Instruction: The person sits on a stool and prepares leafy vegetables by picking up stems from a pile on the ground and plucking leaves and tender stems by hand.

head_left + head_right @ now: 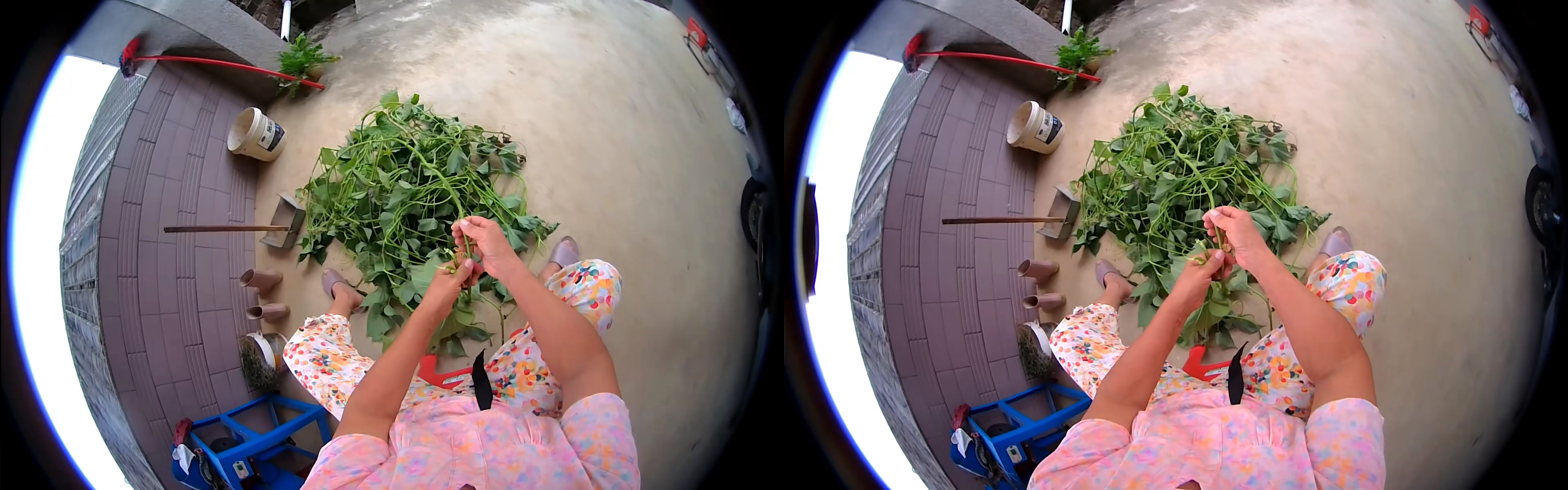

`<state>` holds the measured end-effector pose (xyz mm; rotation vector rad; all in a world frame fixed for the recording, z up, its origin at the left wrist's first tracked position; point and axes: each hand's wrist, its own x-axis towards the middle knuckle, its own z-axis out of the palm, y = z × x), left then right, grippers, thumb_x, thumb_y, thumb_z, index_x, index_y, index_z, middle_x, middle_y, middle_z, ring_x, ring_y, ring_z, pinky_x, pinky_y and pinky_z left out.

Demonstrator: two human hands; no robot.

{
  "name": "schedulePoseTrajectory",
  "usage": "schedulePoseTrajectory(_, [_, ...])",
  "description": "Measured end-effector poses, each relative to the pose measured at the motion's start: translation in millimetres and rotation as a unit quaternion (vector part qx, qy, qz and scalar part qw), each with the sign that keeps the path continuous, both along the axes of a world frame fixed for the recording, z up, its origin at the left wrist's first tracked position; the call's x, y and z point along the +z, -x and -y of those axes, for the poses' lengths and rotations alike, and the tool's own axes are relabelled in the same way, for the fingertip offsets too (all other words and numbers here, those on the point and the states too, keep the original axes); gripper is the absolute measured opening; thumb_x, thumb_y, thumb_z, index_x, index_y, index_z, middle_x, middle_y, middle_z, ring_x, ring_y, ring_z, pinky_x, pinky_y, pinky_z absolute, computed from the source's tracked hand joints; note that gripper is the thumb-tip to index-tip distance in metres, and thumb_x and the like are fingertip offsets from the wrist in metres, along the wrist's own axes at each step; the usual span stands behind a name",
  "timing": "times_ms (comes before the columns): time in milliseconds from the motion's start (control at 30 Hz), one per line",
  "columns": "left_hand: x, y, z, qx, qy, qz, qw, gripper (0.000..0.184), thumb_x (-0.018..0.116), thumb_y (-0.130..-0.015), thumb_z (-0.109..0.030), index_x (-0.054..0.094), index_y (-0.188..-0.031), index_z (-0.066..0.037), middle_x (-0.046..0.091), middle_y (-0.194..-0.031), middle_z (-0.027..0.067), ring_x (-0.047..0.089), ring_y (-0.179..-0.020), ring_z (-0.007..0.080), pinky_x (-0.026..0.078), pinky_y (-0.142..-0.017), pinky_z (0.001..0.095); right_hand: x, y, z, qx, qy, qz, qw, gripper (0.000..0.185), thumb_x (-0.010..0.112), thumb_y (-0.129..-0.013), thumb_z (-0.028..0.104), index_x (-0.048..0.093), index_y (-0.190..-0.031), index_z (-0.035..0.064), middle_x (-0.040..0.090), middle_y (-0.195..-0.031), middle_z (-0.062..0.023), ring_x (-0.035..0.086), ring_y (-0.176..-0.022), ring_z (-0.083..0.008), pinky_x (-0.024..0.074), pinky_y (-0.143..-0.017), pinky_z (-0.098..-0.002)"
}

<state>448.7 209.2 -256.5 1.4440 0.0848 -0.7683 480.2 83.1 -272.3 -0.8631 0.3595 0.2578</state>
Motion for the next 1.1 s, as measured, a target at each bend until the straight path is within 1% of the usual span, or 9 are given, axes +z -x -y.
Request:
schedulePoseTrajectory(200, [-6,16,-11,-0.035,0.002,-0.012,0.999,0.026,0.051,-0.084,-0.029,0.057,-0.077,-0.004,0.052,-0.068,-0.0010,0.044,-0.066,0.0084,0.035,-0.063,0.0228,11,1,7,0.007,-0.105,-0.014,0.994,0.019,0.049,-0.085,0.021,0.053,-0.077,0.0044,0.053,-0.061,-0.0026,0.050,-0.052,-0.0126,0.0429,-0.050,-0.0247])
schedulePoseTrajectory(300, [-19,21,-14,0.026,0.017,-0.022,0.999,0.021,0.053,-0.084,-0.022,0.056,-0.071,-0.005,0.052,-0.066,-0.0001,0.044,-0.063,0.0091,0.035,-0.060,0.0225,9,3,2,0.005,-0.151,-0.035,0.988,0.019,0.044,-0.087,0.022,0.047,-0.075,0.0073,0.049,-0.062,-0.0033,0.049,-0.053,-0.0152,0.0427,-0.049,-0.0286])
schedulePoseTrajectory(367, [-16,24,-8,0.210,0.045,-0.077,0.974,0.018,0.054,-0.082,-0.017,0.055,-0.068,-0.005,0.052,-0.064,0.0004,0.043,-0.060,0.0098,0.034,-0.056,0.0226,6,3,-1,-0.011,-0.198,-0.053,0.979,0.020,0.038,-0.089,0.024,0.041,-0.076,0.0090,0.045,-0.064,-0.0039,0.045,-0.053,-0.0159,0.0408,-0.050,-0.0319])
schedulePoseTrajectory(467, [-35,17,-10,0.283,0.057,-0.086,0.954,0.013,0.055,-0.082,-0.014,0.055,-0.073,-0.005,0.053,-0.066,0.0017,0.047,-0.063,0.0107,0.037,-0.061,0.0217,5,5,-9,-0.061,-0.228,-0.040,0.971,0.021,0.035,-0.091,0.024,0.040,-0.077,0.0090,0.044,-0.063,-0.0042,0.042,-0.052,-0.0152,0.0386,-0.052,-0.0316])
schedulePoseTrajectory(500, [-35,14,-7,0.322,0.060,-0.092,0.940,0.012,0.056,-0.081,-0.012,0.055,-0.072,-0.005,0.054,-0.065,0.0025,0.049,-0.059,0.0114,0.039,-0.056,0.0223,4,5,-11,-0.072,-0.239,-0.036,0.968,0.020,0.034,-0.091,0.024,0.039,-0.078,0.0092,0.042,-0.063,-0.0047,0.040,-0.052,-0.0148,0.0370,-0.053,-0.0314])
schedulePoseTrajectory(633, [-36,-1,0,0.386,-0.004,-0.130,0.913,0.018,0.058,-0.080,-0.020,0.052,-0.068,-0.007,0.053,-0.061,0.0011,0.045,-0.050,0.0097,0.035,-0.047,0.0228,4,4,-17,-0.109,-0.245,-0.040,0.963,0.020,0.035,-0.091,0.023,0.038,-0.077,0.0093,0.042,-0.063,-0.0046,0.039,-0.052,-0.0146,0.0366,-0.052,-0.0304])
schedulePoseTrajectory(767, [-34,-10,8,0.403,-0.012,-0.152,0.902,0.020,0.057,-0.081,-0.022,0.051,-0.067,-0.009,0.051,-0.059,-0.0001,0.042,-0.048,0.0087,0.031,-0.044,0.0227,6,6,-22,-0.129,-0.224,-0.022,0.966,0.020,0.036,-0.091,0.023,0.038,-0.077,0.0094,0.041,-0.063,-0.0039,0.038,-0.052,-0.0139,0.0361,-0.052,-0.0284])
schedulePoseTrajectory(867, [-30,-16,13,0.438,-0.021,-0.179,0.881,0.019,0.056,-0.081,-0.016,0.051,-0.066,-0.006,0.048,-0.058,0.0007,0.040,-0.050,0.0098,0.032,-0.047,0.0229,5,7,-24,-0.139,-0.212,-0.007,0.967,0.020,0.035,-0.091,0.022,0.039,-0.077,0.0093,0.041,-0.063,-0.0035,0.038,-0.052,-0.0134,0.0358,-0.052,-0.0276])
schedulePoseTrajectory(1100, [-31,-25,15,0.430,0.007,-0.244,0.869,0.026,0.049,-0.085,-0.023,0.047,-0.063,-0.008,0.042,-0.053,-0.0011,0.033,-0.045,0.0099,0.025,-0.042,0.0254,2,12,-32,-0.153,-0.195,0.004,0.969,0.020,0.036,-0.091,0.023,0.039,-0.076,0.0093,0.040,-0.062,-0.0024,0.036,-0.053,-0.0131,0.0356,-0.053,-0.0272])
